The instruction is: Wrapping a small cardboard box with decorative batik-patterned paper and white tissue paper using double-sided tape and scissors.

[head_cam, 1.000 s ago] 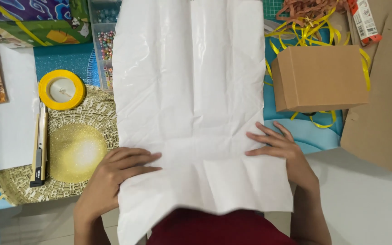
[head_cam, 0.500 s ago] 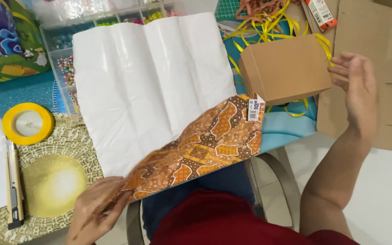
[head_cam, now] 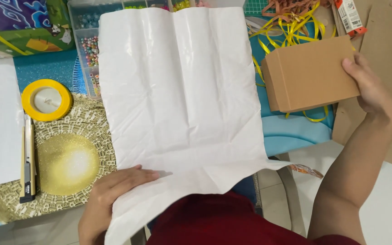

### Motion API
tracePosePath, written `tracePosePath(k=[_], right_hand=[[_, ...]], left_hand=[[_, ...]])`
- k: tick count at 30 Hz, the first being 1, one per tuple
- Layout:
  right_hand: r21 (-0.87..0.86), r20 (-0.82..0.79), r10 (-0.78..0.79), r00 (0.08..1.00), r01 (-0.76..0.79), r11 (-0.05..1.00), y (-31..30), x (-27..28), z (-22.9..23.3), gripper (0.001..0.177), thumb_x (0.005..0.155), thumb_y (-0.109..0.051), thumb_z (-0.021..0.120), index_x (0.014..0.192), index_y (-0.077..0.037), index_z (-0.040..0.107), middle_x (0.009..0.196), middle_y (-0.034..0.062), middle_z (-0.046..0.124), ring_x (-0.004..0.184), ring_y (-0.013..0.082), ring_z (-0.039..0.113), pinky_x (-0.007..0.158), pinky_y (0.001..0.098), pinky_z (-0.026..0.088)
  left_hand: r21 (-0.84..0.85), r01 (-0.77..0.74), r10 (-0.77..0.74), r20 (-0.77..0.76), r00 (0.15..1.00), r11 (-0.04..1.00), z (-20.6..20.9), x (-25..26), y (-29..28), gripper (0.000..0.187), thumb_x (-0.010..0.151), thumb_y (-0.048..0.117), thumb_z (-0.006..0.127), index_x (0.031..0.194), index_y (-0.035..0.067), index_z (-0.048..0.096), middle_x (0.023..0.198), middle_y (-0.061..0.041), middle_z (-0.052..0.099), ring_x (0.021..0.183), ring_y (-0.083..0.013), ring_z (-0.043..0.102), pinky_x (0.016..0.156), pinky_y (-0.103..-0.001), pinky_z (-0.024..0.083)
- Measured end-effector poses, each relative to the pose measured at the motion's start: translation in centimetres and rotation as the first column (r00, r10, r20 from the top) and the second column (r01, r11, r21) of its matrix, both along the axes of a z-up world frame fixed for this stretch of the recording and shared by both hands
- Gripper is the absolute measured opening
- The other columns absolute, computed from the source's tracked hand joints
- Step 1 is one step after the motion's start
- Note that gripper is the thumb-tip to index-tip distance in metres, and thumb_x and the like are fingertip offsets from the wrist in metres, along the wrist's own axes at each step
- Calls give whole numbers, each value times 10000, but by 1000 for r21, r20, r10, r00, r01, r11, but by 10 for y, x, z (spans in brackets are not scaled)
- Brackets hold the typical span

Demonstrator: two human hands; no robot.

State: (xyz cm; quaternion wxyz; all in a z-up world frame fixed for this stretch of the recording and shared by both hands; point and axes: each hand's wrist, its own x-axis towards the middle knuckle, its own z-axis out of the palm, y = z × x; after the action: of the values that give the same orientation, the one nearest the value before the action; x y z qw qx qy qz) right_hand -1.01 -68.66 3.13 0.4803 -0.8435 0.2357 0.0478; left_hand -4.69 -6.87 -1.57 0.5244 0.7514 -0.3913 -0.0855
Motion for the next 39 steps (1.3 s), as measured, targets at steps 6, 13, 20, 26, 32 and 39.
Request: tracePosePath(k=[6, 13, 20, 26, 32, 39], right_hand=[[96, 298, -27, 954, -2, 995, 32, -29, 32, 658, 1014, -500, 482, 1594, -254, 288, 1621, -33, 420, 1469, 111, 456, 1156, 309, 435], [326, -22, 65, 998, -54, 944, 164, -1, 7, 1089, 754, -486, 564, 1633, -235, -28, 1683, -37, 258, 1451, 149, 395, 1145, 386, 371], [269, 29, 502, 864, -491, 829, 238, 0, -8, 636, 936, -312, 610, 1398, -149, 205, 1346, 142, 569, 1141, 177, 644, 865, 317, 609], [189, -145, 518, 843, -491, 851, 243, -12, 1, 662, 897, -355, 635, 1390, -173, 232, 1406, 103, 630, 1146, 185, 700, 904, 332, 606], [-255, -40, 545, 838, -536, 805, 68, -47, -141, 542, 920, -187, 655, 1424, -157, 461, 1339, 143, 550, 1119, 265, 644, 1037, 456, 504], [171, 258, -129, 958, 86, 982, 180, -78, -40, 623, 917, -467, 376, 1381, -78, 524, 1266, 89, 656, 1046, 180, 630, 776, 282, 456]], left_hand=[[-42, 45, -46, -17, 999, 998, 1, -5, 1, 432, 1043, 372, 484, 1250, 61, 700, 1274, -90, 762, 1160, -230, 771, 1115, -427, 557], [-83, 87, -92, -56, 994, 993, 15, -12, -6, 457, 1037, 463, 501, 1196, 103, 731, 1198, -85, 790, 1110, -260, 796, 961, -361, 627], [-138, 83, -100, -120, 988, 987, 22, -25, 1, 481, 1054, 469, 470, 1151, 74, 726, 1125, -74, 815, 997, -233, 840, 809, -319, 659], [-95, -257, 219, -293, 931, 962, 29, -42, -1, 419, 926, 411, 582, 1097, 84, 781, 1131, -83, 847, 1014, -195, 849, 851, -264, 600], [-83, -663, 600, -353, 718, 744, -8, -31, -16, 86, 947, 91, 707, 878, 42, 722, 695, 32, 649, 595, -52, 548, 527, -217, 444], [59, -764, 706, -433, 561, 643, -10, -30, -19, 199, 1010, 167, 679, 840, 64, 683, 671, 69, 542, 644, -28, 448, 547, -217, 367]])
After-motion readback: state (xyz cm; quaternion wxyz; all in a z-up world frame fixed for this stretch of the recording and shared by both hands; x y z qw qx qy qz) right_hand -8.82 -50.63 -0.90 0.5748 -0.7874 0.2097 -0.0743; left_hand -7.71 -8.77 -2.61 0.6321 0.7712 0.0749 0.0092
